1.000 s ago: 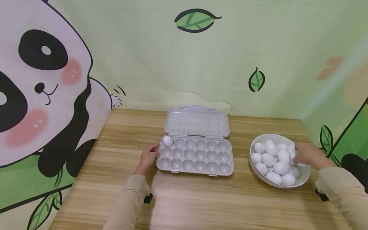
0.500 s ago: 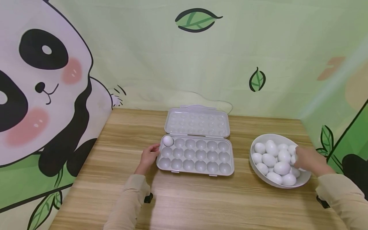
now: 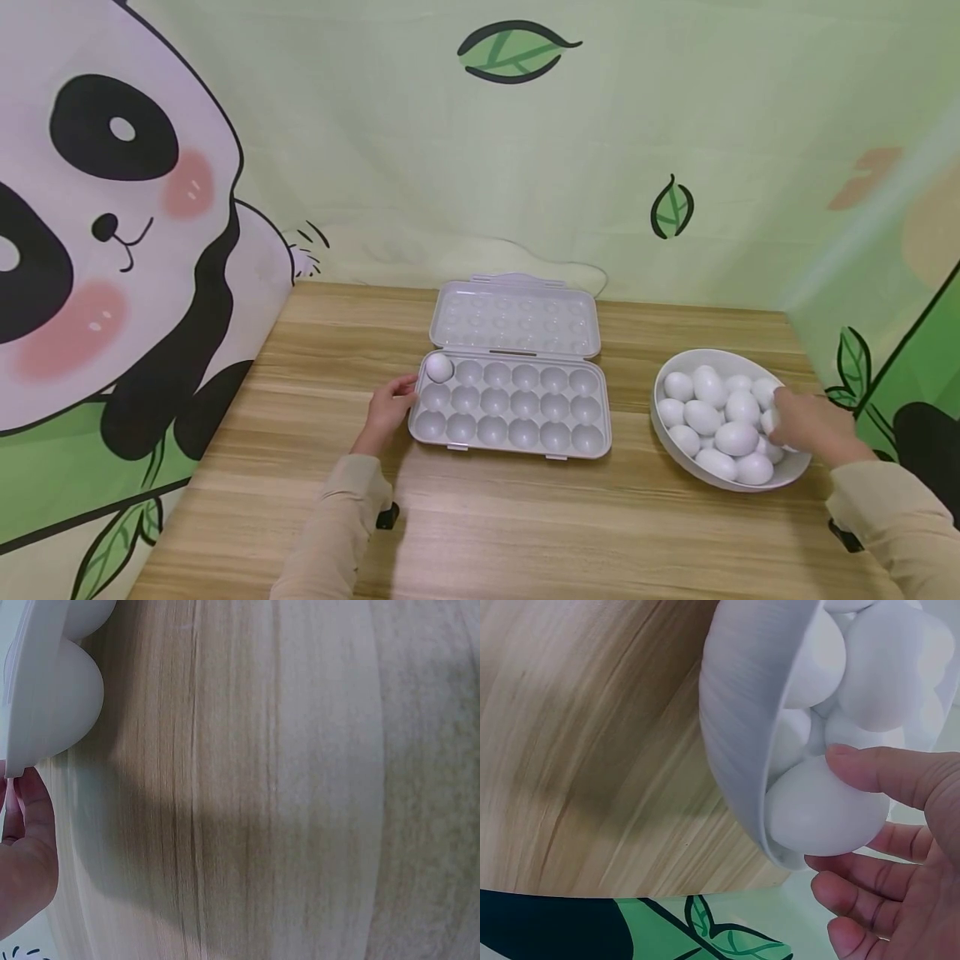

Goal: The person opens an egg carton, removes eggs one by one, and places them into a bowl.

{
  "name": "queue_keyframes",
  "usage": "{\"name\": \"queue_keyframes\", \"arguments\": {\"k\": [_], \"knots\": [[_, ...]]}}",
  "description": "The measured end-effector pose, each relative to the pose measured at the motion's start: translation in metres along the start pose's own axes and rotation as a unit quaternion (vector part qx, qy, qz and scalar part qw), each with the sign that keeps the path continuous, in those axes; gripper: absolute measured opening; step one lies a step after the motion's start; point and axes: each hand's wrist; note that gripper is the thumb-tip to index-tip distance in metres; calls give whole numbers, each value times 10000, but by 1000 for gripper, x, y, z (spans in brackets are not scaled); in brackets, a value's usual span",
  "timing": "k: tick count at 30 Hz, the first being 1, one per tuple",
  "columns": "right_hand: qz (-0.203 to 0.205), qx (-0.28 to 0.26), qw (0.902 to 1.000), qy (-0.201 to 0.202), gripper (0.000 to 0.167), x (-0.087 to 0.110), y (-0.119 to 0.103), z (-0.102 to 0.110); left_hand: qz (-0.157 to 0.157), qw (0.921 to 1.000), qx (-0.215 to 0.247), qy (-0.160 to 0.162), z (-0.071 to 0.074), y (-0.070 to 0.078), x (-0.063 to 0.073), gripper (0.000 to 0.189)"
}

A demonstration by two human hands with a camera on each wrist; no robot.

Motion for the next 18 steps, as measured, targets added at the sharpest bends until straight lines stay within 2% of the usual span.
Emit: {"name": "queue_keyframes", "arguments": {"k": [7, 18], "knots": [[25, 64, 9999, 100, 49, 1, 0, -2, 28, 10000, 21, 15, 2, -1, 0, 35], [34, 74, 9999, 107, 60, 1, -4, 2, -3, 10000, 30, 29, 3, -2, -1, 35]]}}
Point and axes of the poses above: each hand's wrist, its own x-axis away from the middle knuckle, its own z-axis out of the back of the hand, y = z × x
